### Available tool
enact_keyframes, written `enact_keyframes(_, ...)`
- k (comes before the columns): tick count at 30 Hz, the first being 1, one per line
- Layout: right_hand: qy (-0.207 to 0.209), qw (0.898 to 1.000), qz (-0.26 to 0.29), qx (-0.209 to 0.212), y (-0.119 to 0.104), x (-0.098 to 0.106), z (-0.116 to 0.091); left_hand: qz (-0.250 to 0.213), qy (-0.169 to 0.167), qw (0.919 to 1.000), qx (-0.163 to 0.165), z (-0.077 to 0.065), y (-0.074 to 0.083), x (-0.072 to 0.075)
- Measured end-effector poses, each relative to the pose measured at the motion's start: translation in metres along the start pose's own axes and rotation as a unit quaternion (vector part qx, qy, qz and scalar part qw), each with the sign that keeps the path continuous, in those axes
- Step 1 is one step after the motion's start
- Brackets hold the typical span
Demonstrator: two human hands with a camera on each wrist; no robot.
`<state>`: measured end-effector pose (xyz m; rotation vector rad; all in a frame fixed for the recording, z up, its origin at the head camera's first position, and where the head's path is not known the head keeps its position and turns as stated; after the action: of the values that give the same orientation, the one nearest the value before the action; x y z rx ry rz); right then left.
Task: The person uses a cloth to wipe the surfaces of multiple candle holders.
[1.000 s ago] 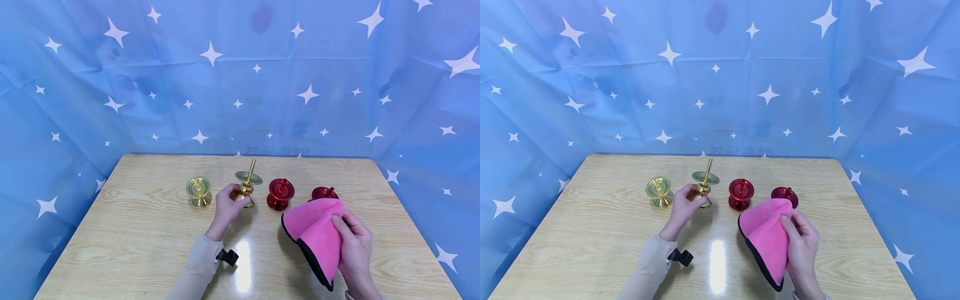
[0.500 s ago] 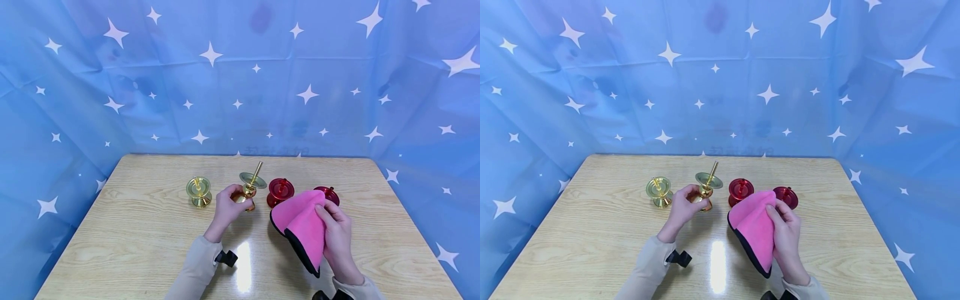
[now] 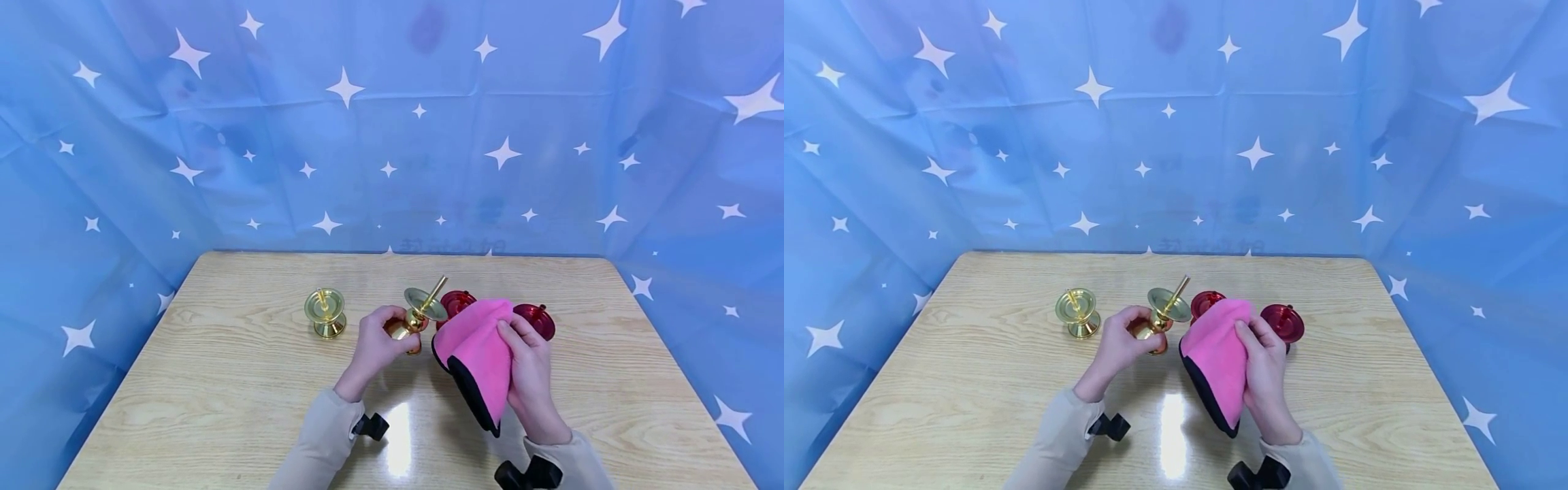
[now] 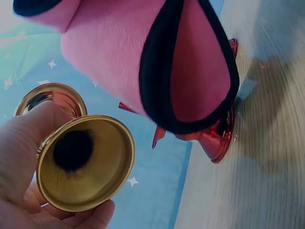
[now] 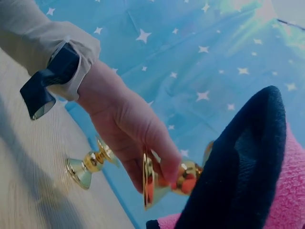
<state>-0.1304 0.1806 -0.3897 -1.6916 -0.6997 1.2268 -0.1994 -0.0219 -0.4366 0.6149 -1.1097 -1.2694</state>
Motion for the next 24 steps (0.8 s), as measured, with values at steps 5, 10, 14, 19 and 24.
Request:
enact_keyframes(5,0.015,1.0,-0.016,-0.013,0.002,-0.006,0.005,0.002,-0.014,0.9997,-0.02,-0.002,0.002,-0.005)
enact_keyframes(10,0.008,0.999,-0.024,-0.03,0.001,-0.01,0.008,-0.001,-0.017,0.9995,-0.027,-0.004,0.006,-0.006)
enact_keyframes(14,-0.009,0.999,-0.019,-0.026,0.003,-0.015,0.012,-0.008,-0.019,0.9995,-0.026,-0.005,0.009,-0.008)
enact_keyframes(19,-0.021,0.998,-0.049,-0.033,0.007,-0.02,0.017,-0.007,-0.012,0.9993,-0.035,-0.005,0.009,-0.011)
enact_keyframes(24,-0.045,0.987,-0.152,-0.026,0.008,-0.023,0.02,0.005,0.005,0.9984,-0.057,-0.006,0.008,-0.013)
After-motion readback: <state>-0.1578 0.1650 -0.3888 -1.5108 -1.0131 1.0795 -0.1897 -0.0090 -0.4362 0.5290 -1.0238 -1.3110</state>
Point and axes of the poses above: each hand's wrist, its own z-axis towards the middle knuckle, its own x-axis out of the back of the hand, y = z × x, the point moved 2 cm from there along z, towards the middle knuckle, and after that the axes turned 3 degrees about -x, right-handed, at the moved point
